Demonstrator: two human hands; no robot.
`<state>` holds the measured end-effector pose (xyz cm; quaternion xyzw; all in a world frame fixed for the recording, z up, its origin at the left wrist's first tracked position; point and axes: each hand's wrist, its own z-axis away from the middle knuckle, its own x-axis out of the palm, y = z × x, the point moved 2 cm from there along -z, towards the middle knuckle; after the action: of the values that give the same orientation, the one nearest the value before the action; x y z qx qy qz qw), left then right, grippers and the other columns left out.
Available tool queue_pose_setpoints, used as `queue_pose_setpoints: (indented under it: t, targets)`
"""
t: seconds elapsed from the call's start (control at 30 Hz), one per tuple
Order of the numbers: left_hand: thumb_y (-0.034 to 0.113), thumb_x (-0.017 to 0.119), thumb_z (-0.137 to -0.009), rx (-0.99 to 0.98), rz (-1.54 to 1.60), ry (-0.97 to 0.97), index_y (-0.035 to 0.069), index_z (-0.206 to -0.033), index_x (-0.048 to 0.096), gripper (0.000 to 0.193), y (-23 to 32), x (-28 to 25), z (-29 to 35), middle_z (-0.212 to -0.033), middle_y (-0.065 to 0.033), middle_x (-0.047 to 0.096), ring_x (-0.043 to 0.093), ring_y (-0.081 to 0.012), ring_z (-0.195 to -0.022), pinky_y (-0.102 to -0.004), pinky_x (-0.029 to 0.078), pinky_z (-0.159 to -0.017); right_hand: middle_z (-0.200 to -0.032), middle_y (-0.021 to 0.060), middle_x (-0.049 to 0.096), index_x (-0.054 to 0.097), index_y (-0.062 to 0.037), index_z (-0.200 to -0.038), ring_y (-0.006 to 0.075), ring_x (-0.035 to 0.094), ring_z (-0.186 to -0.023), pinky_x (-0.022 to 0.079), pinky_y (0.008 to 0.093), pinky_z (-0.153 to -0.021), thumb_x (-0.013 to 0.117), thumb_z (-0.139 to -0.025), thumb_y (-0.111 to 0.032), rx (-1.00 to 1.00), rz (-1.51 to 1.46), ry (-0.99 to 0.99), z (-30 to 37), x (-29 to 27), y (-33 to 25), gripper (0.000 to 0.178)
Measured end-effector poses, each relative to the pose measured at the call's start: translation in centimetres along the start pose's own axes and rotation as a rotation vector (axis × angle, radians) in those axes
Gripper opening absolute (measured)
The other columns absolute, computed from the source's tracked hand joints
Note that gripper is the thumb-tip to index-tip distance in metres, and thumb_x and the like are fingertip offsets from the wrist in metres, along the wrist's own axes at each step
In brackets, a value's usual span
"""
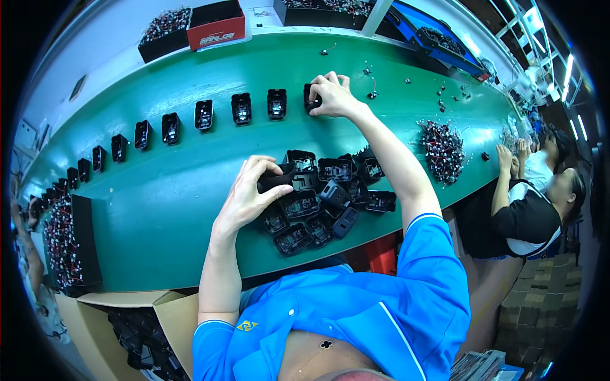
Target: Assembling small electronic housing components by hand at a manual station on a production line.
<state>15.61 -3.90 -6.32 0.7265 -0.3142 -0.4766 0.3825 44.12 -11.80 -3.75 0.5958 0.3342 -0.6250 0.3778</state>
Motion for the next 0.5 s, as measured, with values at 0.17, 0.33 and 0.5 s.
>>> queue_pose_setpoints:
  t: [0.17, 0.33, 0.5]
  targets:
    - [0.017, 0.078, -0.079, -0.028, 0.032, 0.031, 0.003, -0.098, 0.06, 0.029, -0.8, -0.3, 0.0, -0.107, -0.0077, 0.058, 0.055, -0.023, -0.096, -0.0338, 0.044, -0.088, -0.125, 0.0065, 0.056, 0.068, -0.0155, -0.106, 0.0278, 0.04, -0.124, 0.026, 0.0504, -0.105, 0.078, -0.074, -0.041, -0.065, -0.221, 0.139, 0.5, 0.1, 1.3, 0.042]
    - [0.014, 0.073, -0.086, -0.145, 0.254, 0.28, 0.003, -0.104, 0.056, 0.027, -0.3, -0.4, 0.0, -0.103, -0.0087, 0.057, 0.058, -0.0176, -0.085, -0.0302, 0.047, -0.076, -0.119, 0.0094, 0.058, 0.065, -0.0177, -0.116, 0.0271, 0.054, -0.114, 0.042, 0.0472, -0.098, 0.074, -0.081, -0.04, 0.192, -0.245, 0.279, 1.6, 0.5, 8.8, 0.042]
    - [0.03, 0.056, -0.1, -0.151, 0.632, 0.456, 0.007, -0.111, 0.053, 0.027, -2.3, -0.5, -0.6, -0.094, -0.0072, 0.056, 0.057, -0.0128, -0.061, -0.0239, 0.046, -0.056, -0.11, 0.0082, 0.06, 0.069, -0.0136, -0.107, 0.0248, 0.062, -0.097, 0.052, 0.0378, -0.087, 0.07, -0.084, -0.022, 0.441, -0.085, 0.25, 4.2, 3.8, 15.1, 0.025]
